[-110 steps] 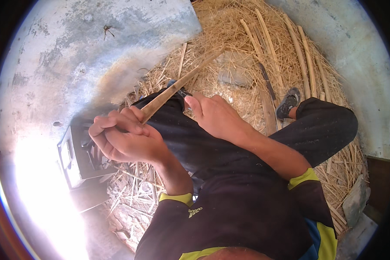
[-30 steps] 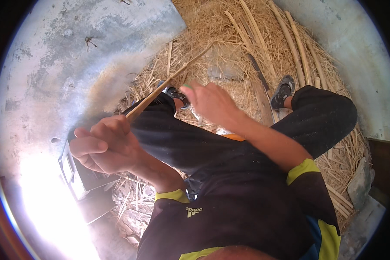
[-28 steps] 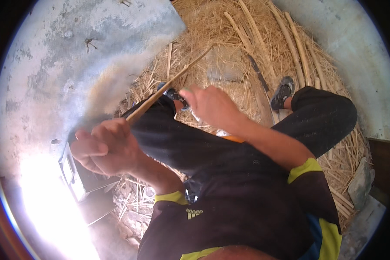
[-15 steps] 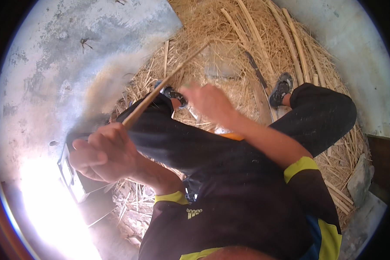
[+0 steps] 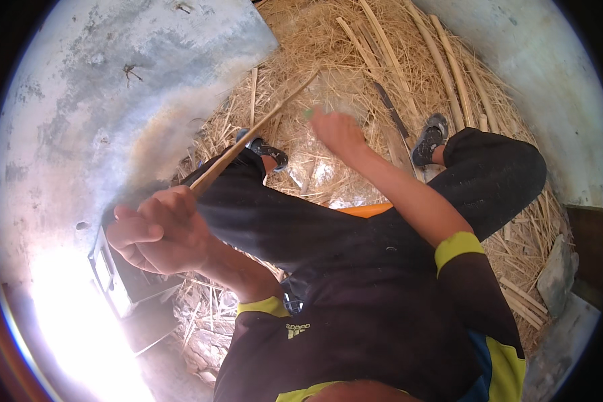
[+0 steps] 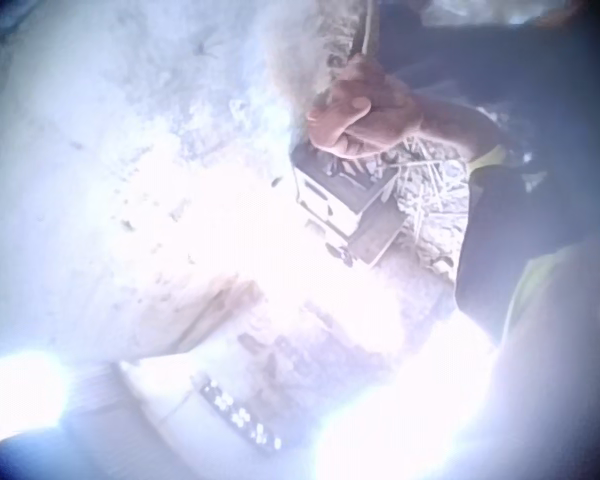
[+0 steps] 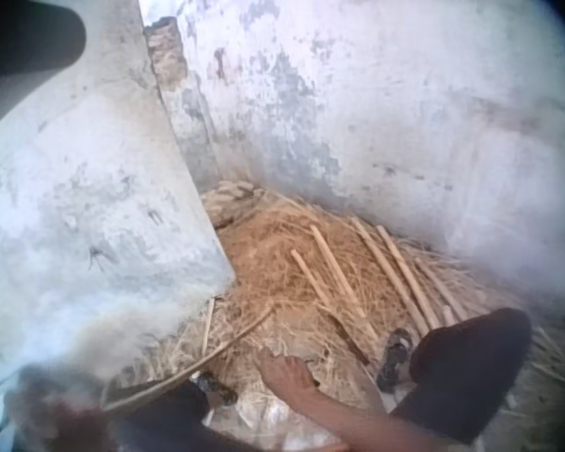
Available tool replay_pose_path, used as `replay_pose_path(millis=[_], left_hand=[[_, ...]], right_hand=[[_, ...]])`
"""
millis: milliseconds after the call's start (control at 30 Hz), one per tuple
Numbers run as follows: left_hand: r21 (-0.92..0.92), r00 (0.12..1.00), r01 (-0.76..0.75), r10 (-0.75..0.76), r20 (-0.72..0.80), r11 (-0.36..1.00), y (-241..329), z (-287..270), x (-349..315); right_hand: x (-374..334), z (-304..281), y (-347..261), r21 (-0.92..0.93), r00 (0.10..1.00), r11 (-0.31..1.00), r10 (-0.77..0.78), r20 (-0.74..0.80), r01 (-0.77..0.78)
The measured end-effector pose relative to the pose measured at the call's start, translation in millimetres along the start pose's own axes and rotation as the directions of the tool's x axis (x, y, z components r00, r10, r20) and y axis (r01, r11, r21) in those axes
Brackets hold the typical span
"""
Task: The person sits on a straw-covered floor and uses a green utility knife to sharpen a thin wooden stick. They hold the stick in their left hand and scrape the blade along its length to create a pointed tip, occasionally rotating the stick to work on different sides.
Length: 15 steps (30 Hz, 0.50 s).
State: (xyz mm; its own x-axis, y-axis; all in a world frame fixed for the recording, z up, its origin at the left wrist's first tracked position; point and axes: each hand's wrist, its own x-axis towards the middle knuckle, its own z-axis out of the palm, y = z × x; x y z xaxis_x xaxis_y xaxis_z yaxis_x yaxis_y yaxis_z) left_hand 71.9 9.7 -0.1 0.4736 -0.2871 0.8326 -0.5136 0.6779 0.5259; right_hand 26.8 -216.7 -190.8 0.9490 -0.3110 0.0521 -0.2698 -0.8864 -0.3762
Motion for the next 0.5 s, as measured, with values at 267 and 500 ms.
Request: replay_pose_path(millis=[267,500], left_hand=[[0.017,0.998,-0.056,0.055,0.018,0.998,-3,11,-4],[-0.033,0.996,-0.028,0.031,0.082,0.999,-3,25,0]], right_hand=[[0,48,104,0.032,0.947,0.961,0.266,0.179,-0.276],[-12,-41,-10,0.308,0.991,0.945,-0.078,-0.112,0.109]])
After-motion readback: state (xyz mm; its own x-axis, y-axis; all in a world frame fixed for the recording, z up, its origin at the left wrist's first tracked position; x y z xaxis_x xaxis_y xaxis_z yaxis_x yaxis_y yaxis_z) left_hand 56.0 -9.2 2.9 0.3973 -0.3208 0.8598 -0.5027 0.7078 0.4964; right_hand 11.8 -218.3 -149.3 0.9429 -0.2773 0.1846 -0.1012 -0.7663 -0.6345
